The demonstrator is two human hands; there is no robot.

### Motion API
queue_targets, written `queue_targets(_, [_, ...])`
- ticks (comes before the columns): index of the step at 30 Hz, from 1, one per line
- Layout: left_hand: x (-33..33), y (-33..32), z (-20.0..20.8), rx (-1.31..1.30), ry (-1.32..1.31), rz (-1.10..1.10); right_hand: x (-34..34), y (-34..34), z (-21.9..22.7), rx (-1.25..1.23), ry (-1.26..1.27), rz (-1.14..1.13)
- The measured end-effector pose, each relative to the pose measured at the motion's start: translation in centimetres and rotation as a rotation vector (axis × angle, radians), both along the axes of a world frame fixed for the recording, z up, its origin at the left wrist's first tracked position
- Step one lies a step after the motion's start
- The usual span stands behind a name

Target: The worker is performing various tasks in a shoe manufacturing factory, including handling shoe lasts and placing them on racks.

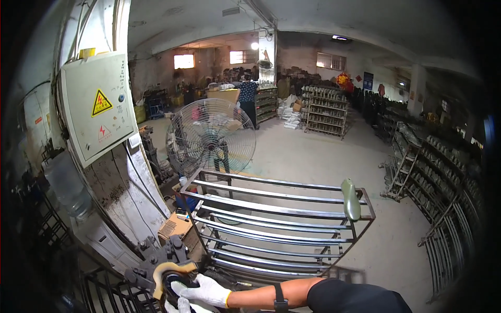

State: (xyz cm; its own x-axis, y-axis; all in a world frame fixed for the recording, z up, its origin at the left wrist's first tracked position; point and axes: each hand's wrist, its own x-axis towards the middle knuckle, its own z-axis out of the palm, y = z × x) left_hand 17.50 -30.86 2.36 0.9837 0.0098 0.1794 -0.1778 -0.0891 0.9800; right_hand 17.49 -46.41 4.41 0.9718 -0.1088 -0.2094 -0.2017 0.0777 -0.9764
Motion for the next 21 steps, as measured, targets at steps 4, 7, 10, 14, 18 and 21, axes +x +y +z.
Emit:
queue_targets(4, [1.3, 1.5, -5.2, 0.07, -0.094, 0.057, -1.7, 0.5, -0.6, 0.135, -0.191, -0.012])
queue_targets(7, [-0.5, 2.2, -3.5, 0.109, -0.082, 0.0, -4.4, 0.9, 4.8, -0.065, -0.1, 0.014])
queue_targets(10, [-4.1, 3.0, -5.3, 0.317, -0.363, 0.068, -8.3, 1.8, 2.0, -0.203, -0.297, -0.12])
queue_targets(14, [-18.0, 7.7, -5.5, 0.51, -0.172, -0.037, -18.2, 3.9, -3.9, -0.481, -0.681, -0.26])
queue_targets(18, [-18.8, 14.3, -0.1, 0.215, 0.343, -0.71, -22.7, 4.7, 0.7, -0.281, -0.311, 0.112])
queue_targets(21, [-17.5, 13.7, 4.7, 0.153, 0.37, -0.597, -17.7, 5.6, 3.9, -0.505, -0.368, 0.125])
